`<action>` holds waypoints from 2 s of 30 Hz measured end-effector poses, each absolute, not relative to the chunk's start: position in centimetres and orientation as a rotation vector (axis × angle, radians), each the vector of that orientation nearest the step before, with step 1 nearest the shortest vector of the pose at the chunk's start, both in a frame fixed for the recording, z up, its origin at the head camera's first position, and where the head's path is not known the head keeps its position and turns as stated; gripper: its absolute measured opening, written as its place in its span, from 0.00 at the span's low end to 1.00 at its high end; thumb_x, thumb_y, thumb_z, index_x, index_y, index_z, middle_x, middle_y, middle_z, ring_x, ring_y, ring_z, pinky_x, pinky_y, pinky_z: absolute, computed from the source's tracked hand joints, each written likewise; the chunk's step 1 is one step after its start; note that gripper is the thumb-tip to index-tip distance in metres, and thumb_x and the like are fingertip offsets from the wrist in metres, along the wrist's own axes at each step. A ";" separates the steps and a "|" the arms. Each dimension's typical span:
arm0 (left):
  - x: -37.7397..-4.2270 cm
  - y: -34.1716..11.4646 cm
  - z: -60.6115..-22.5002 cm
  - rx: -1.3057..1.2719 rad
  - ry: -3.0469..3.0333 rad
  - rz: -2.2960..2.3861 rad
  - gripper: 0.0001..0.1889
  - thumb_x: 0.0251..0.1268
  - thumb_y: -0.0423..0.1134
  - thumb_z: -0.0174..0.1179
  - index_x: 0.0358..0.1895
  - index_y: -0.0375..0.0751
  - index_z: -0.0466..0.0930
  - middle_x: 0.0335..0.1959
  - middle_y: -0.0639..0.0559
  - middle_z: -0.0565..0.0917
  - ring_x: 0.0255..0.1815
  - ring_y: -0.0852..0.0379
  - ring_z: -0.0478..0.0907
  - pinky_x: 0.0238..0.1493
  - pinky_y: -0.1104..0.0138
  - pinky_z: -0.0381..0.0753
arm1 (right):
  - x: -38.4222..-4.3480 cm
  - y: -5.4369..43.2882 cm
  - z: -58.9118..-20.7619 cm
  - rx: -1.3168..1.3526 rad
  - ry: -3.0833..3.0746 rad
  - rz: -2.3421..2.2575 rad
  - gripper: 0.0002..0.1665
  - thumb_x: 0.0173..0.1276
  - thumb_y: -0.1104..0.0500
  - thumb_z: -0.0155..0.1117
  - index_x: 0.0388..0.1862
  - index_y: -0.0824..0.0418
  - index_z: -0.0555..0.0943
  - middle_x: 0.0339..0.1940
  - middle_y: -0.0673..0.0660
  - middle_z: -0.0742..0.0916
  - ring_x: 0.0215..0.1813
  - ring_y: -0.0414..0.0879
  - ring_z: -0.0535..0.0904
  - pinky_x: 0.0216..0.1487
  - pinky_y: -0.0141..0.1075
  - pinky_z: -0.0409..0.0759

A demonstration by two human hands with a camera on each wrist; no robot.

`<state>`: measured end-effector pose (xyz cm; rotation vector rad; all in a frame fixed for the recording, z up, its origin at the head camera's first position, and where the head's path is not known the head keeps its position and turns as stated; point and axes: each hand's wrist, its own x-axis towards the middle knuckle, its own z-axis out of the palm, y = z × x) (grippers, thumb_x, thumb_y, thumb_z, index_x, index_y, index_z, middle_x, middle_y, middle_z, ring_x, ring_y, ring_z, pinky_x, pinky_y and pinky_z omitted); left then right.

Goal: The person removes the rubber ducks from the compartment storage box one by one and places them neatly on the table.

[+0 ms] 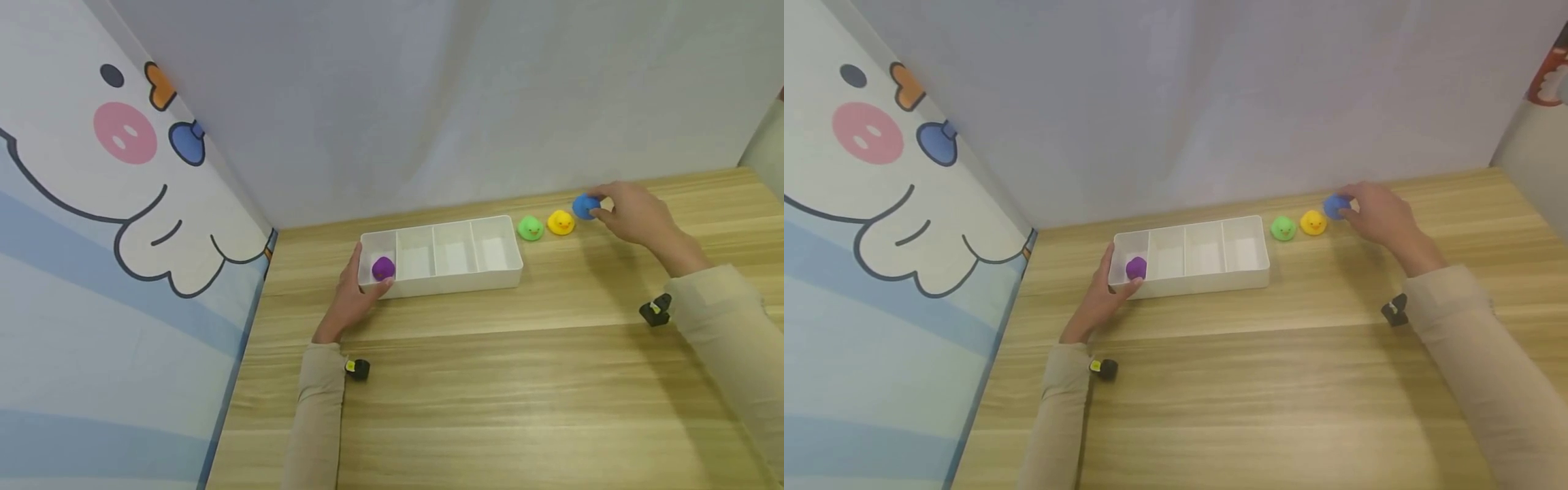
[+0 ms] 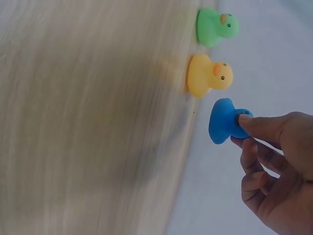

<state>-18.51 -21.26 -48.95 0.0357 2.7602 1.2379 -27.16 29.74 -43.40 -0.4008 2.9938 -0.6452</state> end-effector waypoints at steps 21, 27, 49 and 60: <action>-18.2 -21.4 -48.7 0.080 2.746 1.266 0.55 0.66 0.62 0.63 0.84 0.62 0.32 0.87 0.44 0.43 0.87 0.38 0.42 0.83 0.38 0.47 | -26.9 31.0 -44.7 -0.351 2.893 -0.598 0.25 0.77 0.59 0.56 0.68 0.71 0.73 0.66 0.76 0.77 0.63 0.78 0.74 0.52 0.71 0.77; -18.2 -21.5 -48.8 0.083 2.750 1.277 0.55 0.66 0.62 0.63 0.85 0.61 0.33 0.86 0.42 0.43 0.86 0.38 0.43 0.83 0.37 0.47 | -26.9 31.0 -44.8 -0.338 2.848 -0.584 0.25 0.77 0.60 0.56 0.69 0.71 0.72 0.67 0.77 0.76 0.65 0.79 0.71 0.56 0.73 0.74; -18.3 -21.6 -48.7 0.100 2.758 1.260 0.54 0.67 0.60 0.63 0.84 0.63 0.31 0.86 0.42 0.43 0.86 0.38 0.43 0.84 0.40 0.47 | -26.4 29.8 -43.5 -0.348 2.933 -0.553 0.28 0.79 0.57 0.55 0.72 0.70 0.70 0.70 0.78 0.73 0.63 0.77 0.74 0.52 0.69 0.78; -18.4 -21.6 -48.8 0.120 2.766 1.243 0.55 0.66 0.62 0.63 0.84 0.60 0.32 0.86 0.42 0.43 0.87 0.38 0.43 0.83 0.38 0.48 | -26.2 28.0 -42.0 -0.388 2.947 -0.529 0.29 0.77 0.59 0.56 0.73 0.68 0.70 0.70 0.76 0.74 0.60 0.74 0.77 0.47 0.65 0.82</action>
